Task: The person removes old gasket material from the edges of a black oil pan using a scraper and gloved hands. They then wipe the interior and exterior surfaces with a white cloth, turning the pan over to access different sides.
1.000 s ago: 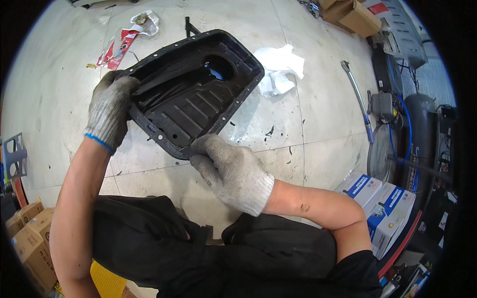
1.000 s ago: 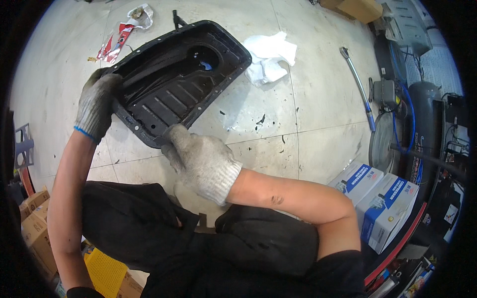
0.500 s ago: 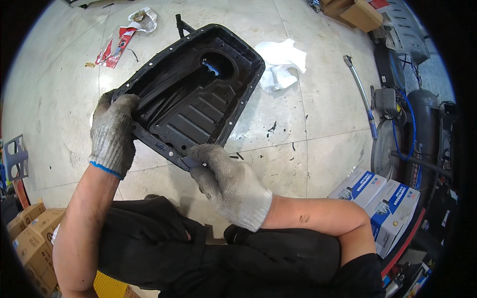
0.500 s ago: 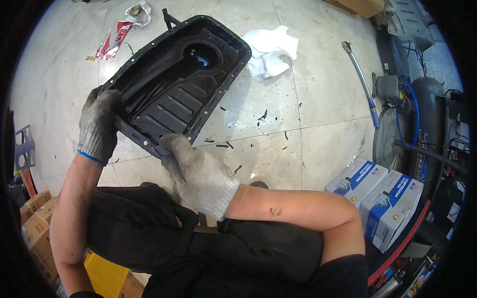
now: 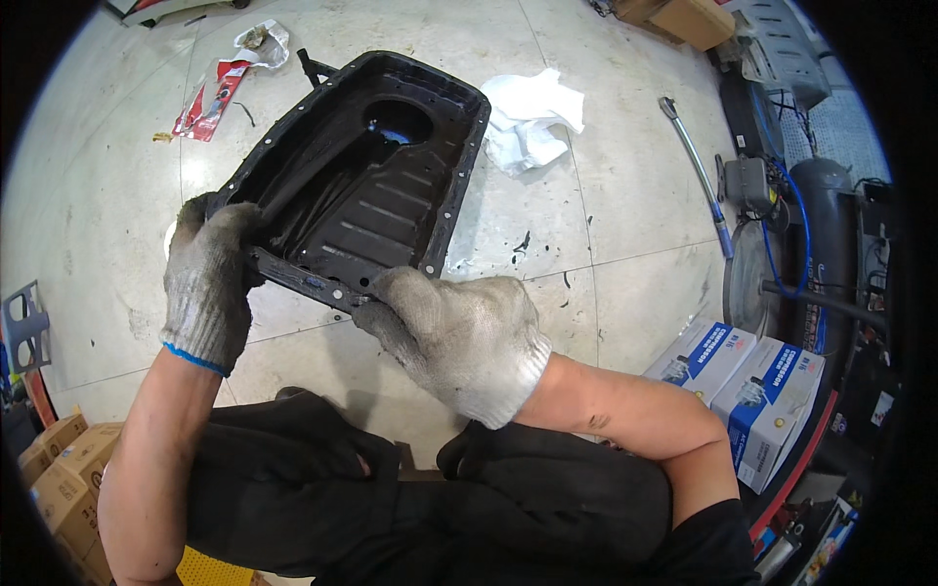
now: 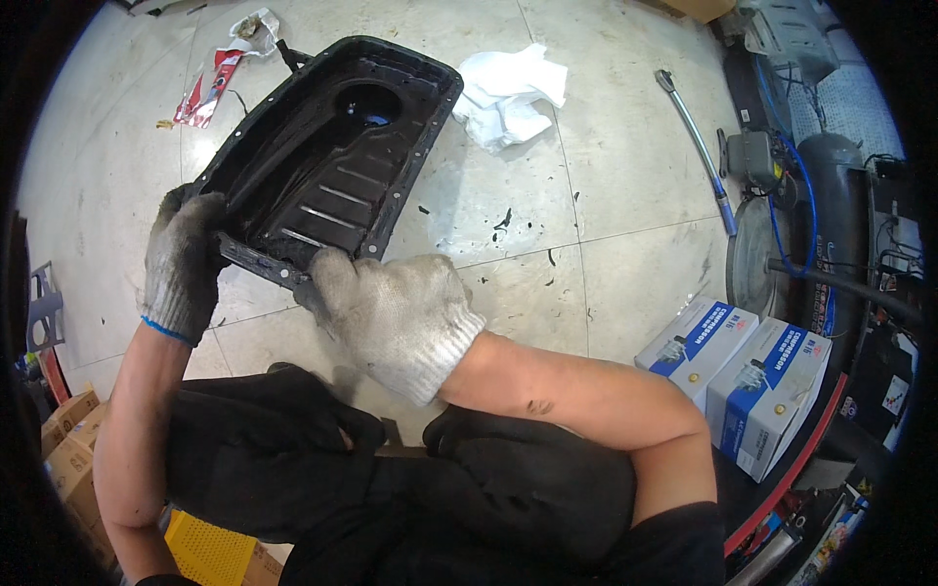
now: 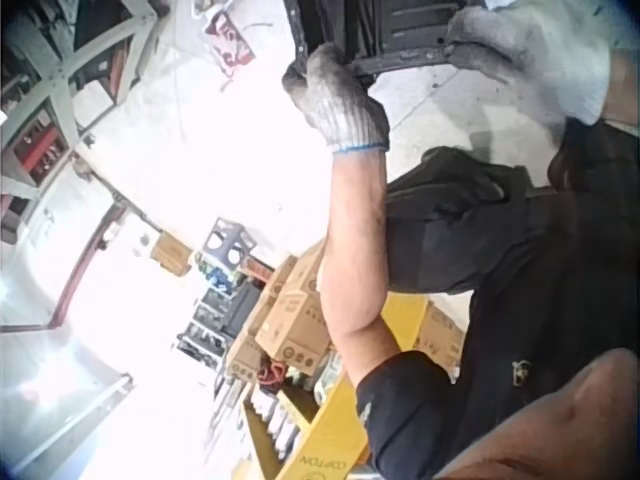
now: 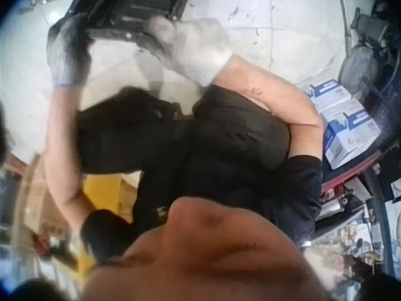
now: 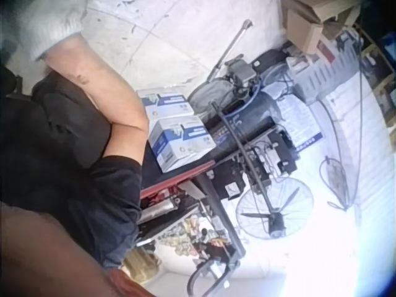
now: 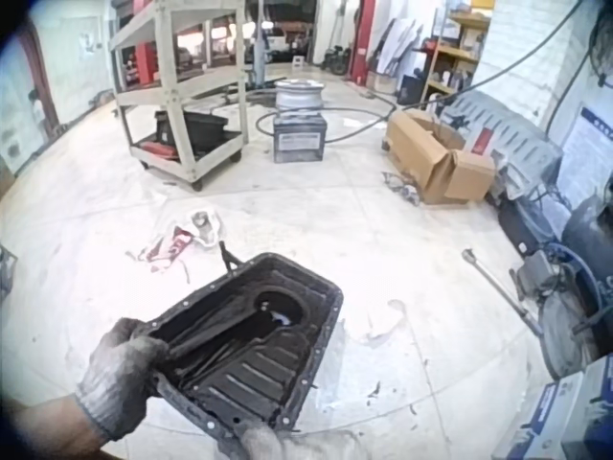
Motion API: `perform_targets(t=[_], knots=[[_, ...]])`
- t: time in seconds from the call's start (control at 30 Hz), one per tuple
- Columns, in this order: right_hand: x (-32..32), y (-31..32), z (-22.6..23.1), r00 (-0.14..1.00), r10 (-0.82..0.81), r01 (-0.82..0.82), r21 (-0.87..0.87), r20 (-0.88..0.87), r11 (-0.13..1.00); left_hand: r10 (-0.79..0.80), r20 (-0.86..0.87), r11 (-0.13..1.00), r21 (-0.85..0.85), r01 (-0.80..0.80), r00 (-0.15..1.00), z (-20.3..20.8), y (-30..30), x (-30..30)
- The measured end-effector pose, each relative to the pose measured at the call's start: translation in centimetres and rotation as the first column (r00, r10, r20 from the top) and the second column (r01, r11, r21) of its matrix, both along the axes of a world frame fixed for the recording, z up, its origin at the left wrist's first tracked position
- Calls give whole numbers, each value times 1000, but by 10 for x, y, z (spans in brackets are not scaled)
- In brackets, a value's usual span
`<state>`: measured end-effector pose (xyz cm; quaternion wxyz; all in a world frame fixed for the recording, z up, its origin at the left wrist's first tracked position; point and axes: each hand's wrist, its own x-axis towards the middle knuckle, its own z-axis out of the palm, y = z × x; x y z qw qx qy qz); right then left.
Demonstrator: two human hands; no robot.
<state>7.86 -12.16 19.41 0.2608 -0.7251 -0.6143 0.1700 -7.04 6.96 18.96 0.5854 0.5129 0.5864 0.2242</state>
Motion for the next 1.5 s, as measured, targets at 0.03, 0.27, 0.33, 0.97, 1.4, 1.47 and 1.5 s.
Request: perform_targets(t=[0.03, 0.27, 0.33, 0.97, 1.4, 1.47, 1.5], knots=[[0, 0, -2, 1000, 16, -16, -3, 9, 1000, -4, -5, 1000, 8, 4, 1000, -1, -1, -2], [-5, -17, 8, 757, 650, -644, -243, -64, 725, -69, -85, 997, 24, 72, 994, 2, -10, -8], [-6, -20, -3, 754, 618, -627, -525, -223, 575, -89, -83, 996, 22, 91, 993, -2, -9, -9], [73, -38, -41, 870, -167, -95, -489, -464, 867, -150, -59, 987, 50, 153, 987, -9, -11, -23], [57, -26, -35, 925, 78, -250, -440, -371, 862, -110, -64, 994, 8, 111, 992, -12, -8, -30], [57, -22, -29, 914, 76, -269, -455, -399, 849, -128, -69, 990, 51, 132, 989, -17, -6, -34], [56, -20, -27, 910, 65, -273, -473, -411, 838, -137, -72, 987, 72, 142, 988, -19, -5, -36]])
